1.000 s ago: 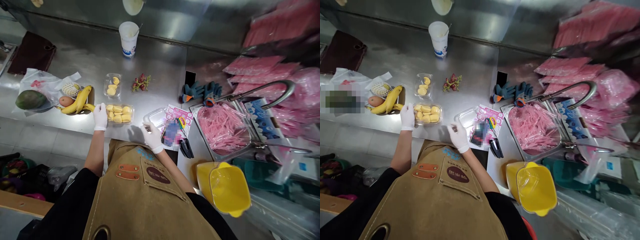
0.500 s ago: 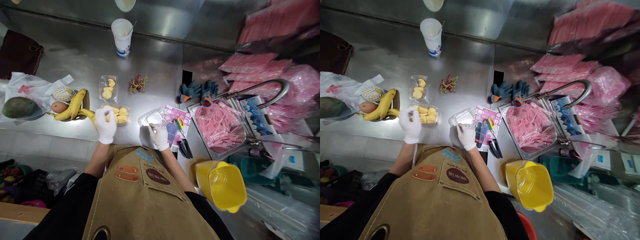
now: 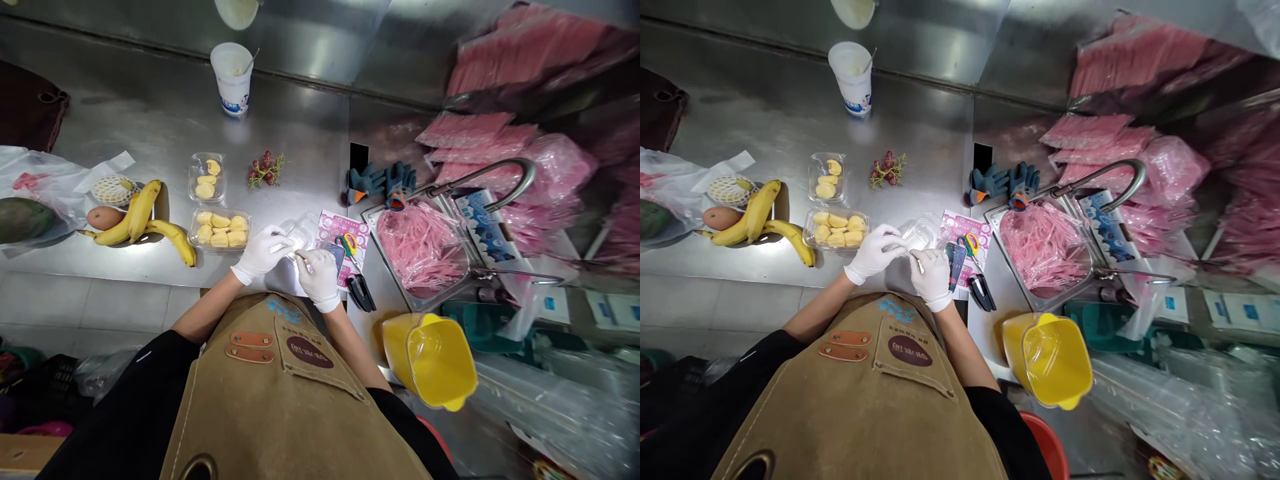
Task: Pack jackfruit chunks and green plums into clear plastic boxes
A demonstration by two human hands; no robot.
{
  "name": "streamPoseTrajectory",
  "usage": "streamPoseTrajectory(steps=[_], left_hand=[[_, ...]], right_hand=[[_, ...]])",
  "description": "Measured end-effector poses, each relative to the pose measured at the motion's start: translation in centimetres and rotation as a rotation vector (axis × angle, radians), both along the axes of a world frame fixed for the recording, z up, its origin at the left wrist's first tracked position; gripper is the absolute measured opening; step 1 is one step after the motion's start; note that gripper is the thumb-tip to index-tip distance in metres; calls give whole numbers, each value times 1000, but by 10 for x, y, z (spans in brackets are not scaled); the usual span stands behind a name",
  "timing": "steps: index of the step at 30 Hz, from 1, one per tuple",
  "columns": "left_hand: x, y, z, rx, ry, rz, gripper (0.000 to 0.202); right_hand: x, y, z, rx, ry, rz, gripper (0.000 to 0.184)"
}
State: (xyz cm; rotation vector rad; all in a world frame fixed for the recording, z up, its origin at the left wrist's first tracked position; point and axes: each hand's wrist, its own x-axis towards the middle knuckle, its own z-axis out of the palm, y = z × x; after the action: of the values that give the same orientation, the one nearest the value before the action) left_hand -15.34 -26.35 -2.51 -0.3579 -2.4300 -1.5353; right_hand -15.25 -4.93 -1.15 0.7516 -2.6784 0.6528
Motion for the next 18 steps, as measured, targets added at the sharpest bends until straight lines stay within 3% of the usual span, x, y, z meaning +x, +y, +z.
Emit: streamPoseTrajectory(steps=[6,10,14,18], left_hand=[[5,7,5,171,-99,158,9],[12,11,11,257,-229,255,15],[19,17,12,335,-390,132,15],[20,21,2,526,-571,-21,39]], right_hand=[[-5,7,-2,-46,-67,-91,24],[-19,17,4,-159,-53,-187,28],[-28,27,21,-244,43,-204,26],[-10,31,48,-287,104,-222,25]])
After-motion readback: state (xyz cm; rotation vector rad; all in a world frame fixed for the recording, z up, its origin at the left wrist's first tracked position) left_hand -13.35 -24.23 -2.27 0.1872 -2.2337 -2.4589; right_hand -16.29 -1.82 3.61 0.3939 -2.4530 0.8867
